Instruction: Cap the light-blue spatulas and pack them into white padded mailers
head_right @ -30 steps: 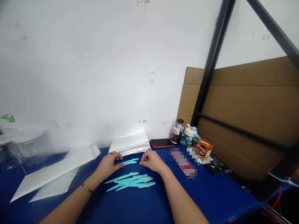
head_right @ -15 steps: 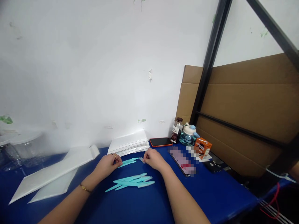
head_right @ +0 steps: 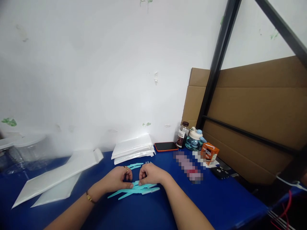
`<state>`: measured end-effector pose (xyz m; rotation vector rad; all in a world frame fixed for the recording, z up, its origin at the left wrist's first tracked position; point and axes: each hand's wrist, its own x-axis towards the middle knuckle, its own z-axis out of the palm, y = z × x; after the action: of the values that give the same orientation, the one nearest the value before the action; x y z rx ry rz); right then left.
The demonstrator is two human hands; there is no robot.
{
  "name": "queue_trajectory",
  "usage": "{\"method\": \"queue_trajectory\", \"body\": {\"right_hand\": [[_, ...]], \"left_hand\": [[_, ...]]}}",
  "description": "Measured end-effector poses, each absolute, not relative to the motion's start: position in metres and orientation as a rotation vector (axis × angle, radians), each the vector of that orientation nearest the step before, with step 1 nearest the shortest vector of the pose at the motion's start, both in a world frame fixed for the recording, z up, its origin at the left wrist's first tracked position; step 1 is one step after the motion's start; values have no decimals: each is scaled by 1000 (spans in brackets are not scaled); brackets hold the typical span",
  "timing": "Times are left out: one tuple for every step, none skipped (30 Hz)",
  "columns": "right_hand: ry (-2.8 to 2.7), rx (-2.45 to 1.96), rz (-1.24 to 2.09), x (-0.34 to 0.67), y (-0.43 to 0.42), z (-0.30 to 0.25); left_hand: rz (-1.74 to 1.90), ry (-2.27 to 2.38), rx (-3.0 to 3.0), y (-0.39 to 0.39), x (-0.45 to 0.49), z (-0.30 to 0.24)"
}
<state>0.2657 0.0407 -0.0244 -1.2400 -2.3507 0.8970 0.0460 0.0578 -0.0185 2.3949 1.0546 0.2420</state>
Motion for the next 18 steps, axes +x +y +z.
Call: {"method": "queue_trajectory", "body": {"right_hand": [[-2336, -1245, 918, 265, 41, -26], [-2313, -1253, 929, 265, 42, -27], [-2289, -1261, 923, 267, 43, -27], [-2267, -1274, 894, 270, 45, -28], [-2246, -1297, 847, 273, 47, -28], [-2222, -1333, 788, 278, 49, -29], [-2192, -1378, 720, 283, 52, -29], [-2159, -1427, 656, 287, 54, -29], [-2123, -1480, 604, 292, 57, -29], [-2091, -1526, 563, 295, 58, -29], [-2066, -1562, 527, 297, 60, -29], [-2047, -1582, 491, 298, 60, -28], [-2040, -1584, 474, 298, 59, -28], [-2048, -1565, 485, 297, 58, -28], [-2078, -1530, 534, 295, 56, -28], [-2128, -1484, 620, 293, 54, -28], [-2192, -1438, 733, 291, 52, -28], [-2257, -1397, 845, 289, 50, -28]], "left_hand": [[224, 1063, 2391, 58, 47, -19], [208, 1079, 2386, 59, 47, -20], [194, 1096, 2389, 61, 47, -20], [193, 1118, 2401, 63, 46, -19], [210, 1146, 2422, 65, 45, -18], [246, 1184, 2448, 68, 42, -17], [292, 1230, 2470, 71, 40, -16], [342, 1282, 2485, 73, 37, -16], [382, 1333, 2493, 76, 34, -15], [407, 1377, 2498, 78, 31, -15], [424, 1409, 2508, 80, 30, -15], [440, 1431, 2521, 81, 29, -16], [464, 1447, 2534, 81, 29, -16], [493, 1453, 2544, 80, 30, -16], [522, 1444, 2547, 79, 31, -15], [537, 1411, 2543, 76, 33, -15], [523, 1354, 2533, 74, 35, -14], [482, 1279, 2520, 71, 38, -14]]}}
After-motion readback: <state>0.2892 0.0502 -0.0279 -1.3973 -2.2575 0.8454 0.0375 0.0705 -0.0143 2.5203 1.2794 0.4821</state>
